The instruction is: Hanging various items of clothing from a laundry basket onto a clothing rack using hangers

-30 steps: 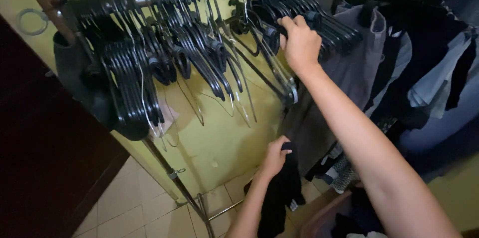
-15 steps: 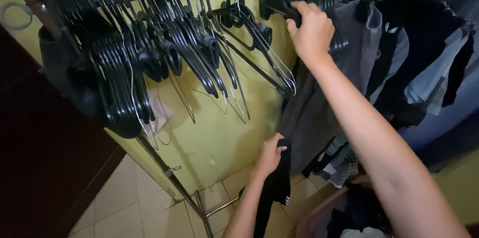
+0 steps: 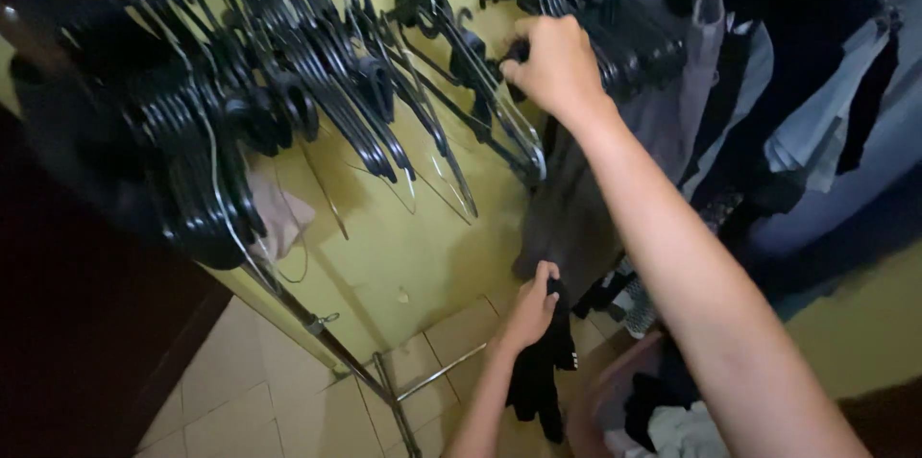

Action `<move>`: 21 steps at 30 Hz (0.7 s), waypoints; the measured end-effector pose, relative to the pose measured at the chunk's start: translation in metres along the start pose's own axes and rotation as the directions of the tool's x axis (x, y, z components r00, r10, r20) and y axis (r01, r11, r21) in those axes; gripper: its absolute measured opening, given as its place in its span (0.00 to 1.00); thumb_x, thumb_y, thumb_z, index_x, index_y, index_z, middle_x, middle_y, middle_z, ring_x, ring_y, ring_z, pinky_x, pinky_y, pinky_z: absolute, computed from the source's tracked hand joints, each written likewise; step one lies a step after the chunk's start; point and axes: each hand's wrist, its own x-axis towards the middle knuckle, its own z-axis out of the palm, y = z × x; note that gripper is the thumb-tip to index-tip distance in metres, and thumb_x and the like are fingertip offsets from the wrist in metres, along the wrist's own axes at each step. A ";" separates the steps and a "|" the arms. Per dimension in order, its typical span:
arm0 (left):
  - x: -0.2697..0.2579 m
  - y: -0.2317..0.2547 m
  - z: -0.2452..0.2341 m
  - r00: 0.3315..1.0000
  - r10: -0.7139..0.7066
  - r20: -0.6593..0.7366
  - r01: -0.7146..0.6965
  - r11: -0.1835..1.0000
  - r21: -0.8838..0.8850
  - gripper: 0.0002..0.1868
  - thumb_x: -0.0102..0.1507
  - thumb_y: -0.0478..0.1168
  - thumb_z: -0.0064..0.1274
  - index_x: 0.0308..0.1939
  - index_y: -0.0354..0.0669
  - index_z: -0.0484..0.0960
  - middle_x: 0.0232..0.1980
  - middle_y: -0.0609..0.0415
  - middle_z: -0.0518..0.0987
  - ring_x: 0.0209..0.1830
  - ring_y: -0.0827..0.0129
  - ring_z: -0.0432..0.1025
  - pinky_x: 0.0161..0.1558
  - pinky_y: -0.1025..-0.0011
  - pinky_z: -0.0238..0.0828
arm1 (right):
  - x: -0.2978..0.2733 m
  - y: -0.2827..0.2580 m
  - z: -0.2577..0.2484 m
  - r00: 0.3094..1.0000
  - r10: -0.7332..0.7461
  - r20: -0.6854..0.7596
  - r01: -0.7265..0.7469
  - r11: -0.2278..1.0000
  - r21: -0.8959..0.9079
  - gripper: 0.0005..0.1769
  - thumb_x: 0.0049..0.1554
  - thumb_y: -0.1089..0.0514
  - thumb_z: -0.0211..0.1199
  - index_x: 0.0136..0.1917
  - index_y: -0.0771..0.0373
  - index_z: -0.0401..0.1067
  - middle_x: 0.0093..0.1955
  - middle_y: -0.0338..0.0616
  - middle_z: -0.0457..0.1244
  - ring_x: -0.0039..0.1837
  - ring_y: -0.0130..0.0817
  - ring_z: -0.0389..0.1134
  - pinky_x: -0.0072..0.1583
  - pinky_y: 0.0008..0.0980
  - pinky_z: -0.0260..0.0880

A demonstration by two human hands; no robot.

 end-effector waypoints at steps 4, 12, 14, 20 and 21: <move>0.004 -0.041 0.035 0.994 0.108 0.035 -0.107 0.994 -0.028 0.13 0.65 0.26 0.41 0.46 0.49 0.71 0.44 0.43 0.75 0.54 0.40 0.74 0.57 0.50 0.71 | -0.064 0.021 0.011 0.999 0.026 -0.021 -0.026 0.999 0.027 0.10 0.47 0.56 0.70 0.45 0.52 0.79 0.43 0.50 0.71 0.49 0.61 0.73 0.49 0.58 0.75; 0.009 -0.022 0.068 0.986 0.066 -0.156 -0.057 0.996 0.062 0.13 0.64 0.32 0.45 0.35 0.49 0.86 0.43 0.39 0.83 0.64 0.37 0.69 0.69 0.50 0.62 | -0.263 0.125 0.019 0.933 0.350 -0.078 -0.355 0.933 -0.063 0.02 0.52 0.53 0.63 0.41 0.48 0.75 0.43 0.39 0.70 0.50 0.48 0.73 0.51 0.48 0.75; 0.017 0.002 0.083 0.986 0.080 -0.146 -0.076 0.997 0.032 0.11 0.63 0.33 0.46 0.37 0.49 0.86 0.42 0.40 0.83 0.62 0.39 0.71 0.71 0.50 0.61 | -0.298 0.152 0.017 0.873 0.478 -0.095 -0.481 0.877 0.000 0.03 0.53 0.52 0.65 0.42 0.48 0.77 0.39 0.43 0.69 0.45 0.49 0.73 0.47 0.45 0.72; 0.025 0.069 0.145 0.983 0.183 -0.009 -0.183 0.982 -0.055 0.19 0.60 0.50 0.63 0.51 0.47 0.83 0.56 0.32 0.76 0.65 0.34 0.69 0.65 0.48 0.67 | -0.376 0.220 0.002 0.729 0.680 -0.078 -0.662 0.730 0.172 0.07 0.57 0.51 0.66 0.48 0.49 0.81 0.25 0.48 0.63 0.33 0.41 0.67 0.39 0.37 0.66; 0.027 0.071 0.164 0.977 0.213 0.011 -0.212 0.975 -0.060 0.26 0.56 0.55 0.67 0.51 0.44 0.82 0.58 0.26 0.73 0.67 0.30 0.66 0.66 0.46 0.65 | -0.387 0.228 -0.002 0.726 0.685 -0.053 -0.665 0.720 0.199 0.09 0.60 0.51 0.63 0.51 0.51 0.81 0.23 0.47 0.63 0.32 0.38 0.67 0.38 0.35 0.65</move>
